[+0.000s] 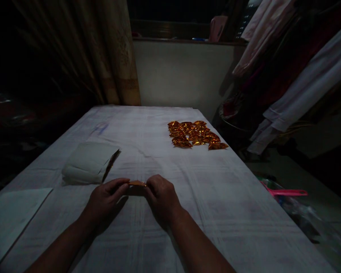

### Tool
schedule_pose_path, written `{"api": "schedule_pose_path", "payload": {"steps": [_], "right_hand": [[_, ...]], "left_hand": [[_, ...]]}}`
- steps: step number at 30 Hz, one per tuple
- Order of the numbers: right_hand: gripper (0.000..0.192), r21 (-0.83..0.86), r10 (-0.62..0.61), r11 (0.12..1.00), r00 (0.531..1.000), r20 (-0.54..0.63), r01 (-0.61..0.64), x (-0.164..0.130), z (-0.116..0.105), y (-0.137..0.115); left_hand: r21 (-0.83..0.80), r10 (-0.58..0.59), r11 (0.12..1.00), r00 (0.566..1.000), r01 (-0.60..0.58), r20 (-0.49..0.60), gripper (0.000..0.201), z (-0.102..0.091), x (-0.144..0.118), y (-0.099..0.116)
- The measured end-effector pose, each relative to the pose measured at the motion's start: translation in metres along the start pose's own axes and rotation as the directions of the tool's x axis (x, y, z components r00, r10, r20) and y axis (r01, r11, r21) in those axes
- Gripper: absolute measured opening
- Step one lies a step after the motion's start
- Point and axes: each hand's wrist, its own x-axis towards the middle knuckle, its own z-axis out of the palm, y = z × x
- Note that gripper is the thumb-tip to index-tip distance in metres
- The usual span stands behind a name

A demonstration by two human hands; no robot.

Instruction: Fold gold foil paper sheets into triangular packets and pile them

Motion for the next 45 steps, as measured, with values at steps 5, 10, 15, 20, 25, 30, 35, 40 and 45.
{"api": "schedule_pose_path", "payload": {"steps": [5, 10, 15, 20, 25, 30, 35, 40, 45], "right_hand": [[0.012, -0.016, 0.009, 1.000, 1.000, 0.024, -0.008, 0.000, -0.001, 0.003], [0.007, -0.002, 0.030, 1.000, 0.998, 0.049, -0.030, 0.000, -0.001, 0.001], [0.015, -0.063, 0.062, 0.996, 0.996, 0.060, -0.059, 0.000, -0.002, 0.003], [0.022, -0.013, 0.148, 0.989, 0.987, 0.062, -0.147, -0.001, -0.001, 0.007], [0.025, 0.130, 0.227, 0.965, 0.974, 0.020, -0.227, 0.001, 0.002, 0.007], [0.027, 0.181, 0.297, 0.939, 0.955, 0.001, -0.292, 0.001, 0.004, 0.005], [0.030, 0.296, 0.420, 0.870, 0.907, -0.026, -0.394, 0.013, 0.009, 0.011], [0.030, 0.355, 0.554, 0.793, 0.828, -0.083, -0.495, 0.043, 0.012, 0.023], [0.031, 0.338, 0.518, 0.832, 0.833, -0.192, -0.440, 0.049, 0.017, 0.025]], "left_hand": [[-0.044, -0.056, 0.997, 0.998, 0.056, -0.006, 0.036, 0.002, -0.002, 0.001], [-0.096, -0.067, 0.993, 0.998, 0.065, -0.013, 0.032, 0.003, -0.002, 0.002], [-0.143, -0.070, 0.988, 0.997, 0.064, -0.039, 0.034, 0.002, -0.001, 0.001], [-0.151, -0.073, 0.986, 0.997, 0.066, -0.040, 0.035, 0.002, -0.001, -0.001], [-0.135, -0.046, 0.990, 0.998, 0.041, -0.031, 0.039, 0.003, 0.000, -0.004], [-0.096, -0.032, 0.995, 0.998, 0.027, -0.049, 0.039, 0.006, -0.001, -0.009], [-0.083, -0.042, 0.996, 0.997, 0.036, -0.068, 0.034, 0.012, 0.012, 0.001], [-0.065, -0.058, 0.997, 0.994, 0.052, -0.093, 0.031, 0.024, 0.047, 0.015], [-0.055, -0.081, 0.996, 0.983, 0.072, -0.167, 0.030, 0.039, 0.061, 0.013]]}}
